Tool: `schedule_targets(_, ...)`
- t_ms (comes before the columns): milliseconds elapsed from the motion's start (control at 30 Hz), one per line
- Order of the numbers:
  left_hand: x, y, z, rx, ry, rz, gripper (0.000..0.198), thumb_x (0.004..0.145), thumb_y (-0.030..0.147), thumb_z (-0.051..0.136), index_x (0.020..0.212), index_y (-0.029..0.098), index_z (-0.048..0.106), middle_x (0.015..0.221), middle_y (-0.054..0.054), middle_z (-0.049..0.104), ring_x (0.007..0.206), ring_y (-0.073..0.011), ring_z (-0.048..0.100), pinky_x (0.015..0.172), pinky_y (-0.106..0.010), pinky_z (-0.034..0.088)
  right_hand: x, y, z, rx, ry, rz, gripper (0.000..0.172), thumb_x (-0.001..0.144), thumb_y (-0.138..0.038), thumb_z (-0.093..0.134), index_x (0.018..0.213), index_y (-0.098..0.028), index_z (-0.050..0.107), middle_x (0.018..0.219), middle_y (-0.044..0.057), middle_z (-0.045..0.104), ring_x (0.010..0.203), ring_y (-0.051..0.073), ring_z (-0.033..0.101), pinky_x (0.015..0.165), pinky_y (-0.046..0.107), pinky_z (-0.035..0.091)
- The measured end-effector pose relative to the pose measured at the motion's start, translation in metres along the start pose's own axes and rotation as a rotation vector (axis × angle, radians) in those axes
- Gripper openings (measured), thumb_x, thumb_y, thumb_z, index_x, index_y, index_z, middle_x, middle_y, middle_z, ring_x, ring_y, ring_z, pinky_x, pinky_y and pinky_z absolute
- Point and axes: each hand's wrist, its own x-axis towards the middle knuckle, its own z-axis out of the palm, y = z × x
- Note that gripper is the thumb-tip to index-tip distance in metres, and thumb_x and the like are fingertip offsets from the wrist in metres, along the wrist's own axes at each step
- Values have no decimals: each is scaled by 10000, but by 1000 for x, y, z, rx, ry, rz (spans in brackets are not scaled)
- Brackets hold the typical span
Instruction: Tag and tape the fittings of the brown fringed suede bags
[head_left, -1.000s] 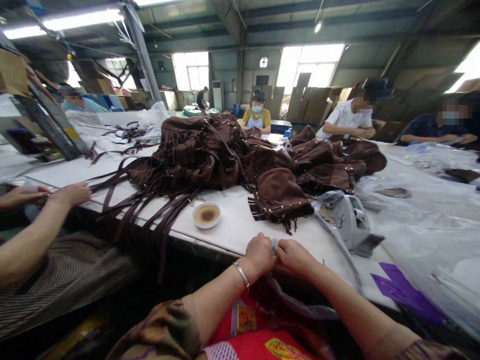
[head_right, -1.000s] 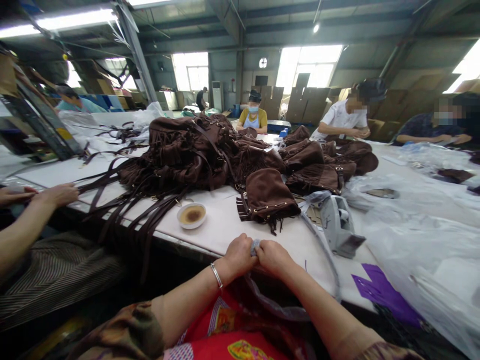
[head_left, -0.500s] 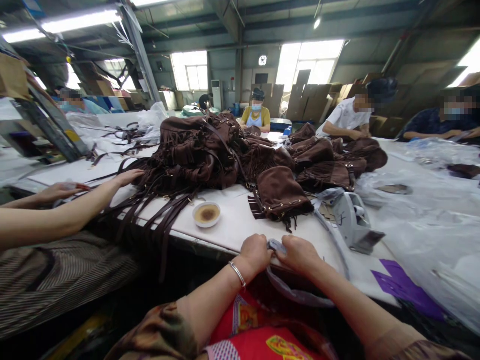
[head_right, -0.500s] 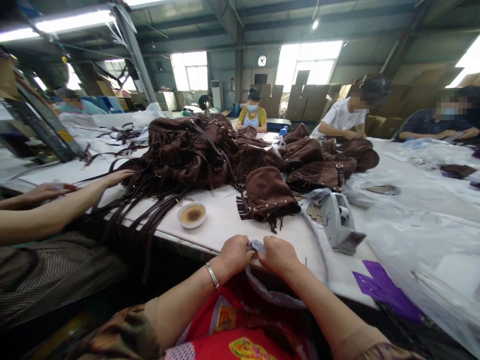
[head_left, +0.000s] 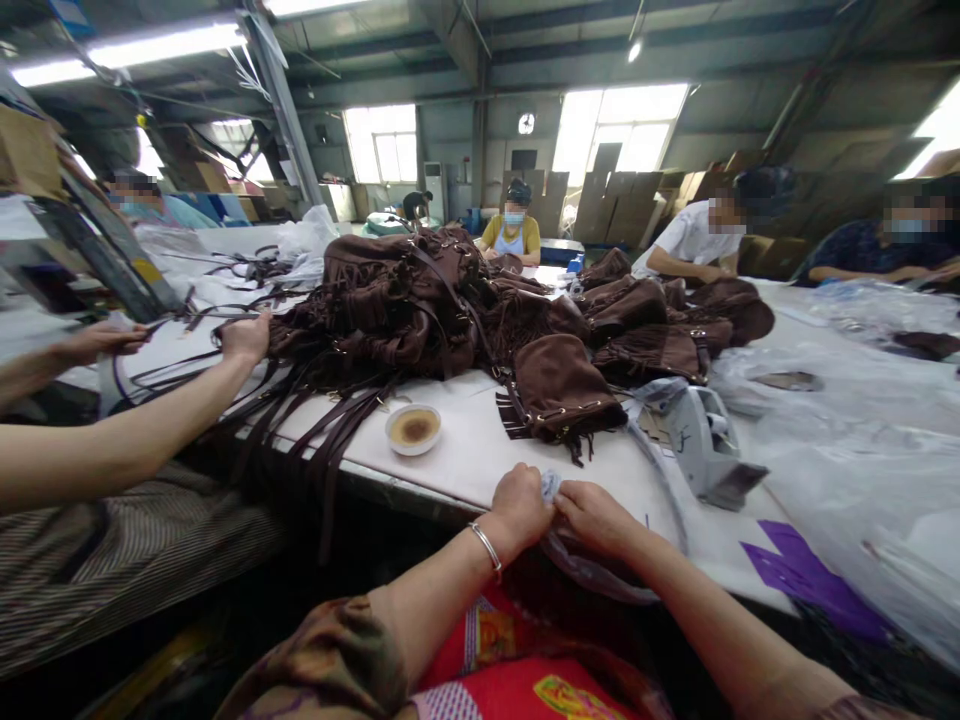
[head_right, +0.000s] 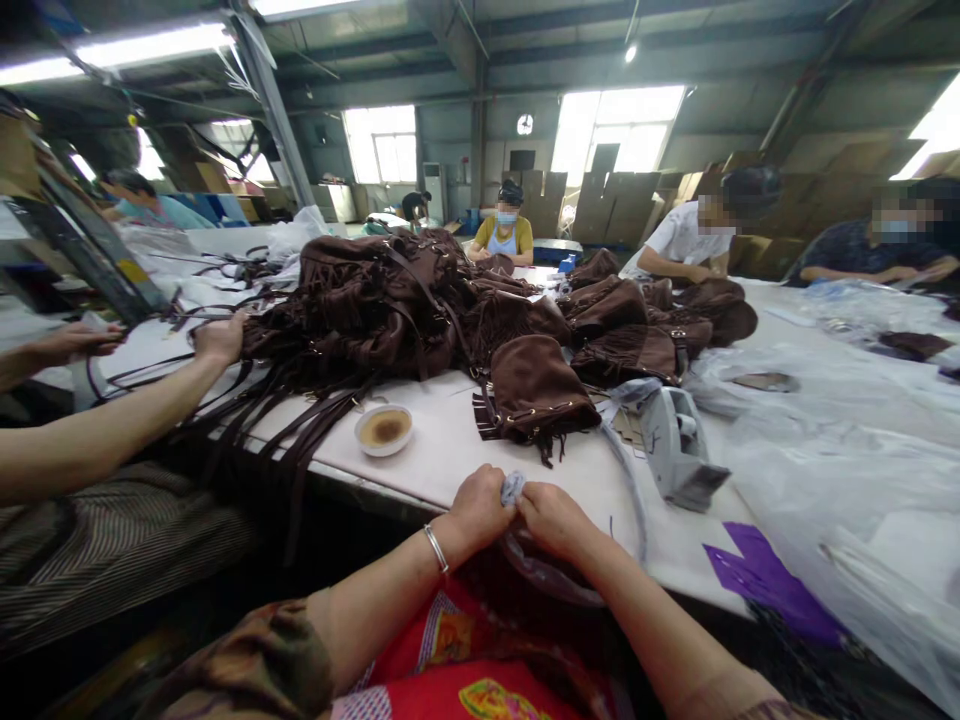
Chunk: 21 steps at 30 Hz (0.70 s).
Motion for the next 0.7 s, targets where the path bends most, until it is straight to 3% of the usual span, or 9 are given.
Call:
schedule_targets(133, 10, -6, -3, 36, -37, 138, 251, 811, 327, 598, 953, 149, 704, 1017, -117, 649, 915, -237, 638, 809, -302, 509, -5, 3, -12, -134, 160, -57, 221, 934, -323, 509, 939, -173, 671, 967, 89, 665, 882, 206, 613, 752, 277, 384)
schedule_targets(200, 14, -7, -9, 29, -94, 213, 212, 807, 314, 617, 937, 176, 715, 1008, -95, 648, 925, -229, 631, 819, -291, 502, -5, 4, -20, -176, 148, -99, 206, 899, -305, 564, 1026, -177, 664, 1039, 94, 638, 904, 206, 615, 760, 274, 394)
schedule_targets(267, 17, -8, -15, 13, -145, 259, 182, 806, 293, 624, 923, 193, 721, 1006, -78, 656, 938, -217, 630, 839, -277, 491, -4, 2, -25, -226, 74, -114, 186, 889, -299, 573, 988, -181, 676, 1019, 92, 633, 869, 202, 623, 736, 273, 397)
schedule_targets(333, 18, -8, -19, 8, -169, 229, 184, 791, 301, 638, 914, 194, 724, 1008, -75, 674, 943, -217, 636, 845, -275, 488, -2, 0, -25, -286, 36, -80, 201, 894, -333, 560, 898, -175, 684, 960, 93, 642, 823, 205, 632, 704, 281, 392)
schedule_targets(533, 8, -6, -16, 21, -130, -26, 355, 811, 391, 587, 978, 107, 720, 971, -180, 717, 908, -287, 677, 778, -335, 515, 0, -14, -8, -344, 142, 166, 351, 862, -487, 541, 913, -157, 649, 942, 135, 692, 856, 270, 664, 667, 319, 390)
schedule_targets(700, -5, -1, -16, -63, -128, -53, 347, 849, 299, 464, 945, 106, 735, 974, -190, 735, 890, -284, 691, 739, -326, 509, 6, -24, -4, -280, 108, 294, 370, 886, -498, 469, 923, -169, 635, 959, 161, 713, 873, 290, 678, 660, 331, 406)
